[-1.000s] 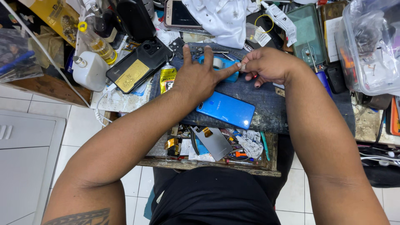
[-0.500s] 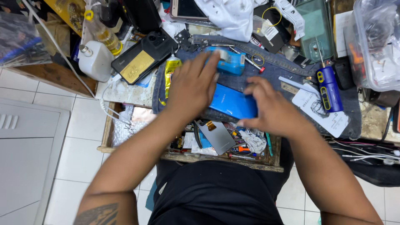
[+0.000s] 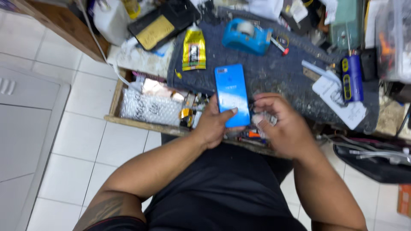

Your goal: The person applies adhesive from a tube onto a mobile phone and uses a small piece of tape from a dispenser to secure the assembly. They press the device edges by hand, turn it over, and power it on to see the startup screens and app drawer.

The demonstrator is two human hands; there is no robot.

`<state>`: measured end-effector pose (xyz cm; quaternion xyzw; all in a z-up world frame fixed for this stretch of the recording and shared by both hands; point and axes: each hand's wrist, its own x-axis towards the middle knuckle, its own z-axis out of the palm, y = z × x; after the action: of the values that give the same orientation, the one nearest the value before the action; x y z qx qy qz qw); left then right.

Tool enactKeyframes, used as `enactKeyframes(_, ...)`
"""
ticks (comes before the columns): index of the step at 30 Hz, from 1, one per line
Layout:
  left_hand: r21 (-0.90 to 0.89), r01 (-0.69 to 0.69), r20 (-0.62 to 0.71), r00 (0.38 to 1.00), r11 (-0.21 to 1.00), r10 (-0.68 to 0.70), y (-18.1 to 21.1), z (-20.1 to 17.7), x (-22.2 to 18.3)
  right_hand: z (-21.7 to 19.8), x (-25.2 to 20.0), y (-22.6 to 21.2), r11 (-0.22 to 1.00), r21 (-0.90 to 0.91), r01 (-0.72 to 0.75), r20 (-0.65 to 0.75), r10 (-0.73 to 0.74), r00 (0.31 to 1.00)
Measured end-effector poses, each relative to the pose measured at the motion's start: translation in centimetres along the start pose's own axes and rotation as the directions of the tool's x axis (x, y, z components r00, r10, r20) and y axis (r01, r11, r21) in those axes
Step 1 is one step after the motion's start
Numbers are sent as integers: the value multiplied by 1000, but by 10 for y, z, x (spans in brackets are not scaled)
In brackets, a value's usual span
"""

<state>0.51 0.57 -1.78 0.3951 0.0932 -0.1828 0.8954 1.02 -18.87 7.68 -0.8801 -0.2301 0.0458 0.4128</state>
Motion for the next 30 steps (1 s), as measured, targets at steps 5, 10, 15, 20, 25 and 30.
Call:
enactKeyframes(5,87,-37,143,989,995,24,20,5,-20,-9,-25,25,959,233,-161,167,124,978)
enactKeyframes(10,183,-183,282,951,966,127,31,15,-29,-10,-27,19,832,552,-61,224,-78,972)
enactKeyframes(15,231,-279,359,915,932,185,37,15,-30,-15,-19,14,837,544,-66,268,-98,958)
enactKeyframes(20,318,-116,258,966,941,32,52,29,-33,-15,-14,12,809,572,-137,301,-51,952)
enactKeyframes(25,404,-131,250,968,905,28,55,33,-34,-17,-10,11,808,526,-265,352,77,933)
enactKeyframes(30,530,-292,272,948,796,167,48,29,-31,-18,-9,10,813,506,-287,361,103,927)
